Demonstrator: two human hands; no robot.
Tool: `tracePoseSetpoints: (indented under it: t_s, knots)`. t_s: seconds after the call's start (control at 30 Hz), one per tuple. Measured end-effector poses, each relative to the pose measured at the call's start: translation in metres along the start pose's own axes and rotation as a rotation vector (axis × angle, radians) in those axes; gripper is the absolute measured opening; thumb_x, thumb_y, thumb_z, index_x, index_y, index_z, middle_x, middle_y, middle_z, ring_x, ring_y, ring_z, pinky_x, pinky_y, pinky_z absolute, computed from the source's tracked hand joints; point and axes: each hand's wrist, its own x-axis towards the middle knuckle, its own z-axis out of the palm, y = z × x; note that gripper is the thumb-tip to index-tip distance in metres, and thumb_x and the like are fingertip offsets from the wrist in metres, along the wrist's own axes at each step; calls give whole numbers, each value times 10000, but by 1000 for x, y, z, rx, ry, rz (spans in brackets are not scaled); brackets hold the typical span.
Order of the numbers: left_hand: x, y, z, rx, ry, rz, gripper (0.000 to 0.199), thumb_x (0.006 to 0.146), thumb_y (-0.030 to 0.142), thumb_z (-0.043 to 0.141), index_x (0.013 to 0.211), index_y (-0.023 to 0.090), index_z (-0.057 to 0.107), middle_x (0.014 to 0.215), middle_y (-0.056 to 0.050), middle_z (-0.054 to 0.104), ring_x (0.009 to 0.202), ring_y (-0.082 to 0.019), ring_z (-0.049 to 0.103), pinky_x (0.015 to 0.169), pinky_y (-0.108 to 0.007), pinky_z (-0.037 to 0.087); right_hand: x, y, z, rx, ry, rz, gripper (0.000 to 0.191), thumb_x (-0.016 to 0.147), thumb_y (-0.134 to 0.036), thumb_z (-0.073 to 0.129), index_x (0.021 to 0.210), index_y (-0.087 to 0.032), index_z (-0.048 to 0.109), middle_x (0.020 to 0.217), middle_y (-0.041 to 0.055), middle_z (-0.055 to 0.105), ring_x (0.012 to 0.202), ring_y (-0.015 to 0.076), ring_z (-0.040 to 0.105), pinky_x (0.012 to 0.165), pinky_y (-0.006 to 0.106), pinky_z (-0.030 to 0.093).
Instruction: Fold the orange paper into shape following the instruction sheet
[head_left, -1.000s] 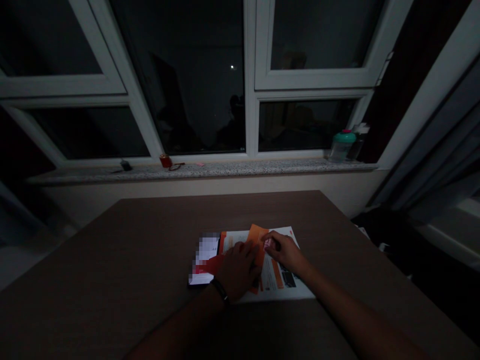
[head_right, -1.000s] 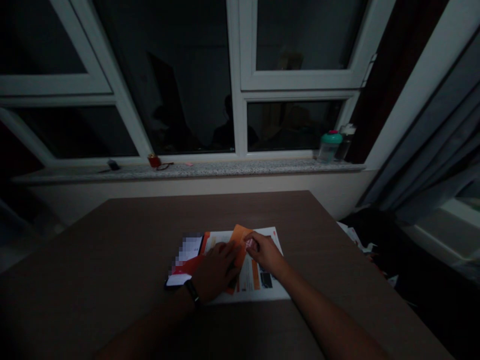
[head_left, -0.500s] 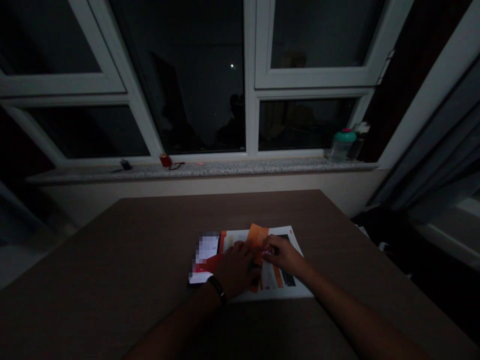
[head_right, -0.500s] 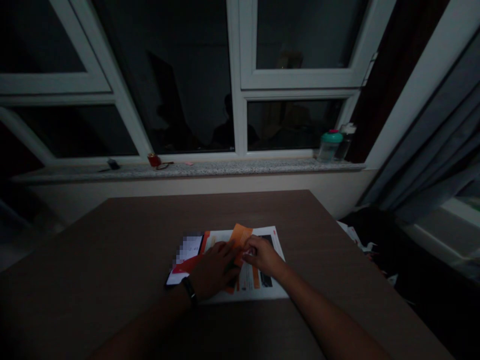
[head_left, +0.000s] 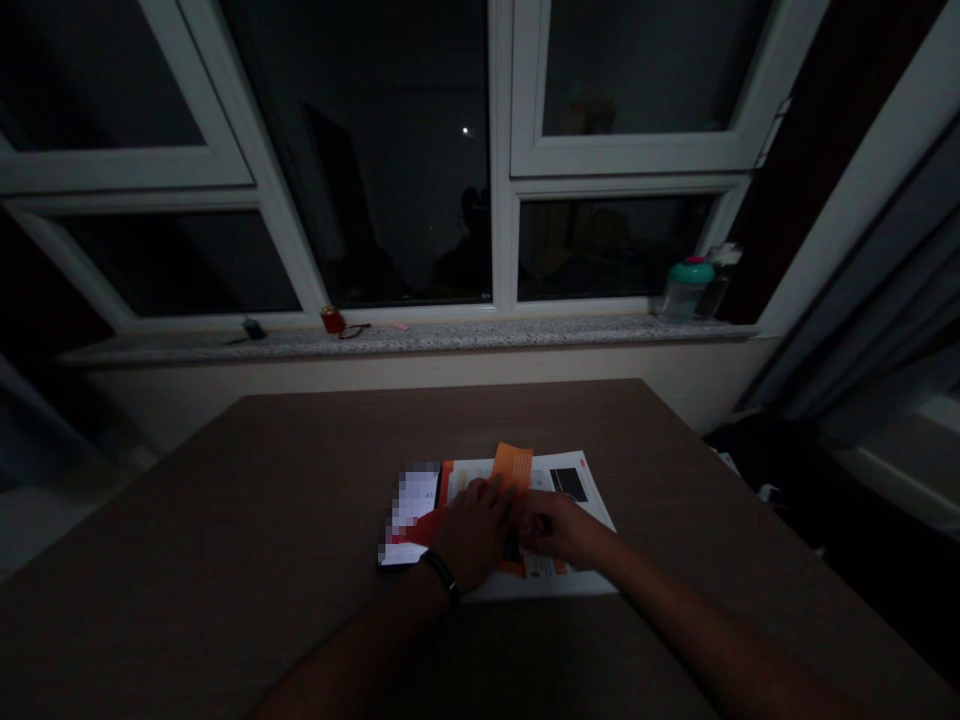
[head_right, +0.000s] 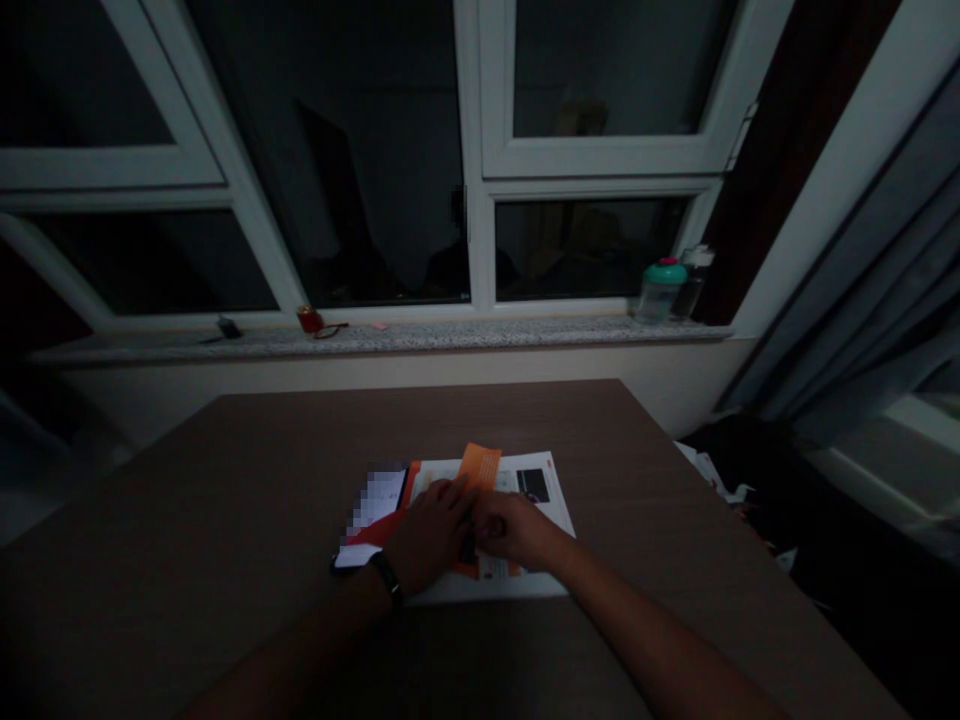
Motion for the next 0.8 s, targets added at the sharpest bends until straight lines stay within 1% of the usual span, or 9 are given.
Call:
tracePoseSetpoints:
  t_s: [0.07, 0.17, 0.3, 0.37, 0.47, 0.6, 0.67, 0.73, 0.8]
  knots:
    - [0, 0, -1, -2, -4, 14, 441, 985, 251, 444, 1423, 207, 412, 1457, -112, 426, 1260, -290, 407, 1015, -461, 394, -2, -4, 2, 33, -62, -11, 115, 711, -99, 700, 741, -180, 624, 764, -25, 609, 645, 108, 543, 571, 193, 397]
    - [1, -1, -4, -9, -12, 24, 449, 978, 244, 457, 1424, 214, 411, 1458, -103, 428, 1261, -284, 403, 1014, -446, 399, -4, -8, 1, 69, -154, -57, 75, 731, -143, 717, 739, -180, 652, 780, -15, 650, 680, 121, 579, 610, 204, 430]
    - [1, -1, -5, -8, -18, 22, 457, 977, 251, 463, 1429, 228, 404, 1447, -97, 440, 1270, -282, 398, 1019, -449, 392, -4, -8, -1, 56, -195, -75, 59, 739, -175, 734, 743, -184, 676, 794, -8, 671, 697, 131, 598, 636, 216, 443]
    - [1, -1, -4, -13, -16, 18, 454, 981, 259, 455, 1431, 227, 402, 1446, -102, 440, 1265, -283, 404, 1013, -448, 396, -2, -4, -2, 24, -165, -59, 57, 747, -179, 727, 758, -188, 672, 797, -10, 660, 684, 127, 588, 615, 211, 429]
    - [0, 0, -2, -17, -5, -2, 460, 978, 295, 469, 1430, 235, 404, 1482, -102, 400, 1273, -295, 396, 1017, -467, 389, 1, 6, -3, -39, -29, -29, 85, 743, -148, 713, 765, -189, 643, 802, -12, 631, 684, 125, 569, 598, 208, 407]
    - [0, 2, -1, -20, -7, -26, 457, 966, 308, 494, 1413, 251, 421, 1505, -89, 370, 1283, -307, 388, 1025, -489, 381, 6, 15, -5, -114, 122, -44, 87, 781, -127, 657, 784, -195, 603, 805, -5, 604, 731, 141, 566, 657, 230, 421]
    - [0, 2, -1, -26, -10, -28, 451, 969, 303, 490, 1413, 267, 419, 1503, -84, 370, 1289, -305, 385, 1022, -490, 384, 6, 15, -6, -157, 171, -70, 78, 813, -123, 607, 812, -200, 594, 831, 10, 605, 768, 153, 573, 696, 248, 432]
    - [0, 2, -2, -30, -10, -28, 443, 973, 299, 485, 1411, 278, 420, 1500, -79, 375, 1292, -302, 384, 1025, -491, 383, 4, 14, -7, -197, 160, -116, 98, 819, -113, 578, 849, -206, 594, 861, 23, 612, 798, 164, 579, 725, 260, 439]
    - [-1, 3, -3, -32, -13, -26, 426, 983, 299, 471, 1406, 279, 427, 1502, -77, 375, 1294, -303, 382, 1031, -495, 378, 1, 11, -6, -221, 82, -177, 139, 802, -97, 568, 877, -212, 594, 863, 23, 616, 790, 165, 579, 725, 260, 441]
